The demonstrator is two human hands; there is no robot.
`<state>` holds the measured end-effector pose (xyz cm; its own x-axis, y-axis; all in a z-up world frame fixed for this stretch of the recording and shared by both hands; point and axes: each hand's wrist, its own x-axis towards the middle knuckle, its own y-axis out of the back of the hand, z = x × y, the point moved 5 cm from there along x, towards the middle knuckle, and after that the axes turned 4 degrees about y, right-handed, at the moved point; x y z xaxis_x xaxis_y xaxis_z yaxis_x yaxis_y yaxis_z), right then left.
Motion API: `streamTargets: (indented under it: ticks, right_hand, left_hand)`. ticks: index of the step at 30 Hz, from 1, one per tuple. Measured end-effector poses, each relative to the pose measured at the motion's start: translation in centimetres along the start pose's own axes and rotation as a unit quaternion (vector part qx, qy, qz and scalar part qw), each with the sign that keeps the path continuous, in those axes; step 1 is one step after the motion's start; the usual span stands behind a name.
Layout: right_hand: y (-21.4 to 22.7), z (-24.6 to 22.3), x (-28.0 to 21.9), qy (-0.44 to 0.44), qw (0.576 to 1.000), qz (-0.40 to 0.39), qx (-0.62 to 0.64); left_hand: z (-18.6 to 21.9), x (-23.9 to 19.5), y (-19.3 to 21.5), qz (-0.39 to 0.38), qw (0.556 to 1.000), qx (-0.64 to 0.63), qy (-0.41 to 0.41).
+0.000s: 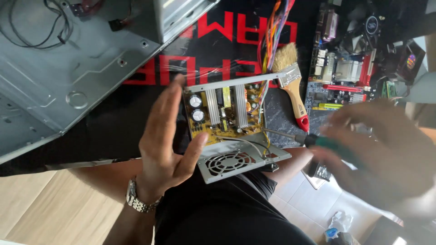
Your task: The person cleans a computer power supply unit using a brush and a screwdriver. They brush dust off the internal components and fan, then use the screwdriver to adjust or remove parts of the unit.
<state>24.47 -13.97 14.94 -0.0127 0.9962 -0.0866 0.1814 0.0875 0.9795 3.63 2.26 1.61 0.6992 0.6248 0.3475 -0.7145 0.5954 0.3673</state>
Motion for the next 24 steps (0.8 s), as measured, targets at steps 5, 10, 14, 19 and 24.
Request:
streamTargets:
  ticks: [5, 10, 14, 19, 24]
  right_hand:
    - [-2.0, 1.9, -1.5, 0.095, 0.895, 0.401, 0.172]
    - [-3.9, 1.0, -0.7, 0.044, 0.791, 0.570, 0.216]
    - [-4.3, 1.3, -3.3, -0.002, 0.859, 0.507, 0.072]
    - [-3.2, 1.8, -5.3, 0.128, 0.885, 0.388, 0.223]
    - [-2.9, 0.6, -5.3, 0.086, 0.889, 0.405, 0.195]
  left_hand:
    - [2.6, 0.3, 1.3, 0.139, 0.989, 0.003, -0.058]
    - [7.4, 3.7, 1.9, 0.061, 0.988, -0.007, -0.142]
    - [10.5, 7.1, -1.4, -0.174, 0.966, -0.039, -0.185]
    - [11.4, 10.2, -6.9, -0.353, 0.900, -0.115, -0.229]
    - [11.8, 12.9, -9.9, -0.493, 0.818, -0.220, -0.197]
